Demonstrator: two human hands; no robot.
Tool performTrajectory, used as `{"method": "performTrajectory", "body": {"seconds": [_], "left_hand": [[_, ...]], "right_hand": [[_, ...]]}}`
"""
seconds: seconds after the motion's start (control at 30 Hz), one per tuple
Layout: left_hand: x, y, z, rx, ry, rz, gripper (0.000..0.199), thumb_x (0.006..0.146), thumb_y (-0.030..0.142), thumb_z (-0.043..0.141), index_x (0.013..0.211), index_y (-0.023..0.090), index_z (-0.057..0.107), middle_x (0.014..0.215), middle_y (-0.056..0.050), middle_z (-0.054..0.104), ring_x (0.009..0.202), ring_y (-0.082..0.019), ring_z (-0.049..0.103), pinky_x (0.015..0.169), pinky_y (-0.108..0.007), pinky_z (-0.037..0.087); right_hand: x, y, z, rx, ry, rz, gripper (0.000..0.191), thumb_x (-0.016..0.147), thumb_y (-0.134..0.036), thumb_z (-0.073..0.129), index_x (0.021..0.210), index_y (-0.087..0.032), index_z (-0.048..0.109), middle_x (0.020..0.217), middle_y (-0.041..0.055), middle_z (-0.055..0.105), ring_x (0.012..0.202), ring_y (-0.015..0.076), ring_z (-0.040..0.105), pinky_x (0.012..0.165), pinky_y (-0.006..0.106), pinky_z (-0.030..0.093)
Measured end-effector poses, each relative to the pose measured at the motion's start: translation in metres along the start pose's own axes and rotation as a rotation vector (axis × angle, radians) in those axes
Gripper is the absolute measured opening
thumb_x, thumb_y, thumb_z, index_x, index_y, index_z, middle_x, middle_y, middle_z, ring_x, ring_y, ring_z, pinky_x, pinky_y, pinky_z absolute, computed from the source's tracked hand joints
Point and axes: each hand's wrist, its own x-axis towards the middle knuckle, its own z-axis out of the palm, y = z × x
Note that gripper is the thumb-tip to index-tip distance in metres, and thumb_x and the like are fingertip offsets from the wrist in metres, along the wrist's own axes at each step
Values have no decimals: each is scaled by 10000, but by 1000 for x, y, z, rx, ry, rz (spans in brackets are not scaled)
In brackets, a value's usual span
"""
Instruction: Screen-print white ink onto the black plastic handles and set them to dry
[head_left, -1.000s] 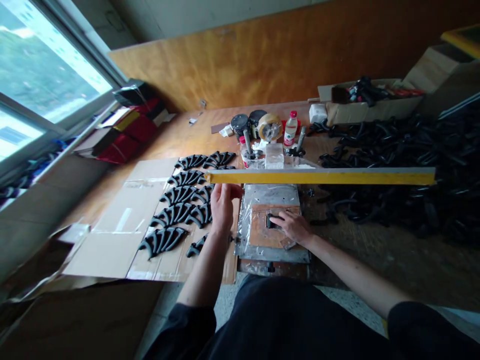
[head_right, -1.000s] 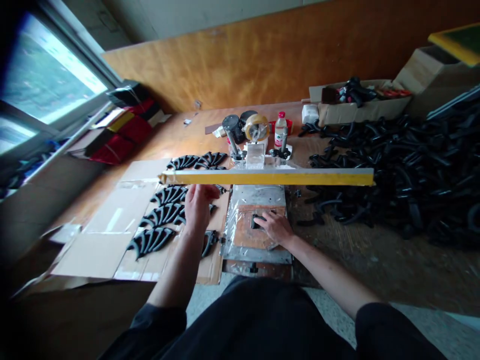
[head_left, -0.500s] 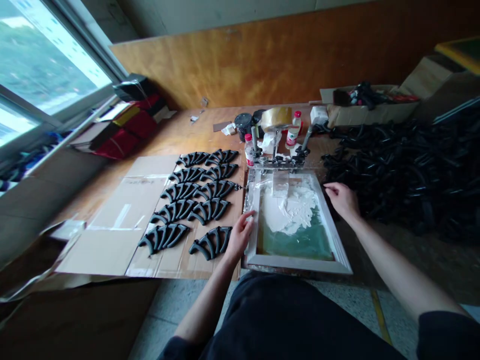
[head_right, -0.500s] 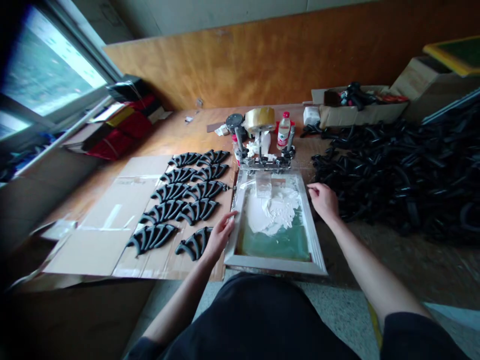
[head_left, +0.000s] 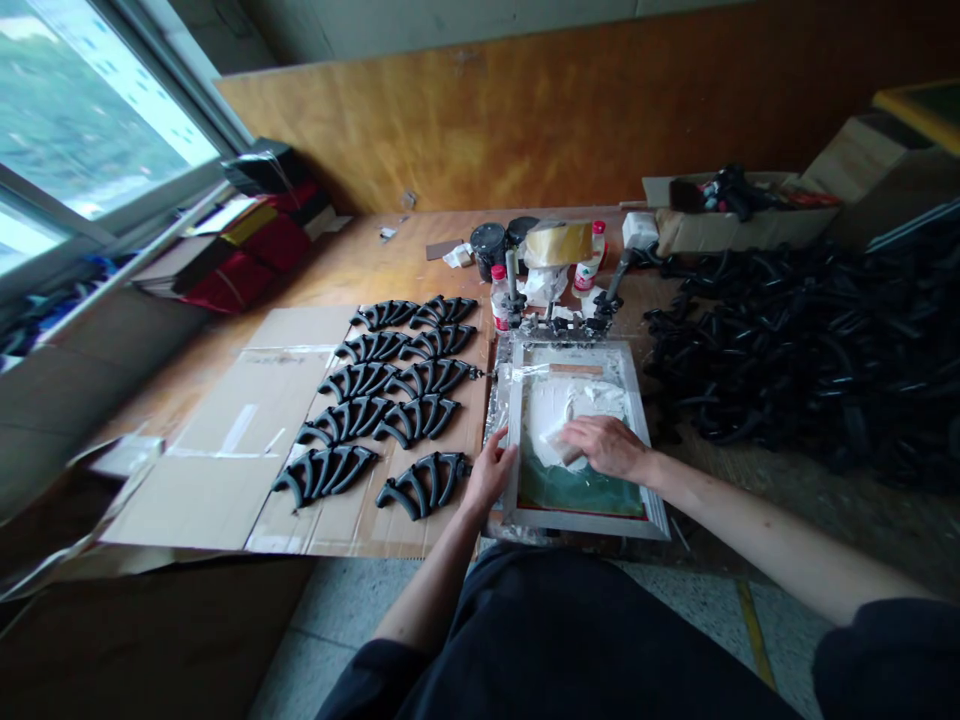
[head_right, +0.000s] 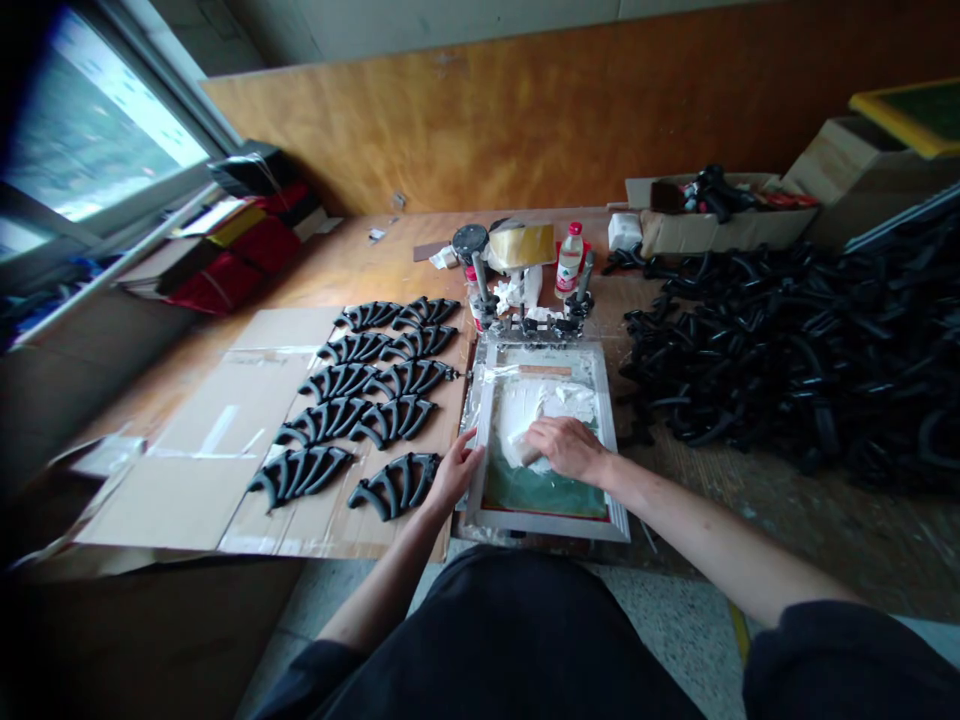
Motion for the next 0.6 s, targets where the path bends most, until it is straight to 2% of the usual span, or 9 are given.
{"method": "performTrajectory", "body": {"seconds": [0.1,0.2,0.27,0.33,0.43,0.5,0.6], "left_hand": [[0,1,1,-2,-4,-6,550,867,487,526,1354,231,514,769,12,602,635,-113,523,594,-219,393],[-1,5,0,23,10,-7,540,866,476,525,1344,224,523,781,6,609,651,-119,532,594,-219,388],[-3,10,-2,38,11,-13,543,861,476,530,1339,219,529,778,5,615,648,-121,535,590,-221,386],[-5,15,-3,34,0,-20,549,856,473,535,1336,207,533,761,6,621,627,-121,530,576,-222,383],[-8,20,-4,13,1,-27,556,853,465,538,1332,184,535,742,7,622,599,-118,519,560,-223,385],[-9,20,-4,8,2,-24,555,853,465,538,1329,180,539,734,8,616,597,-116,516,557,-220,384],[-10,22,-8,0,-14,-13,563,847,471,552,1337,193,535,702,20,593,580,-106,496,540,-207,361]], "right_hand": [[-12,-3,-9,45,-58,-107,294,754,0,512,890,-202,676,856,26,690,834,175,610,724,263,422],[-1,0,-12,78,-8,-31,308,722,7,527,860,-221,683,817,4,684,833,172,612,704,254,424],[5,-2,-2,67,110,50,307,733,-4,537,895,-215,691,882,21,694,873,183,613,723,264,441],[1,-7,12,42,202,71,330,746,-6,537,969,-194,691,977,56,696,909,198,617,756,286,465],[-15,-15,24,57,208,10,375,753,2,530,1036,-191,681,1046,67,693,933,194,633,785,291,489],[-16,-16,19,82,155,10,314,785,-37,554,1007,-215,687,989,40,704,913,184,645,775,278,494],[11,-9,-2,69,159,152,248,839,-172,623,1065,-255,679,952,14,711,882,184,657,745,276,500]]}}
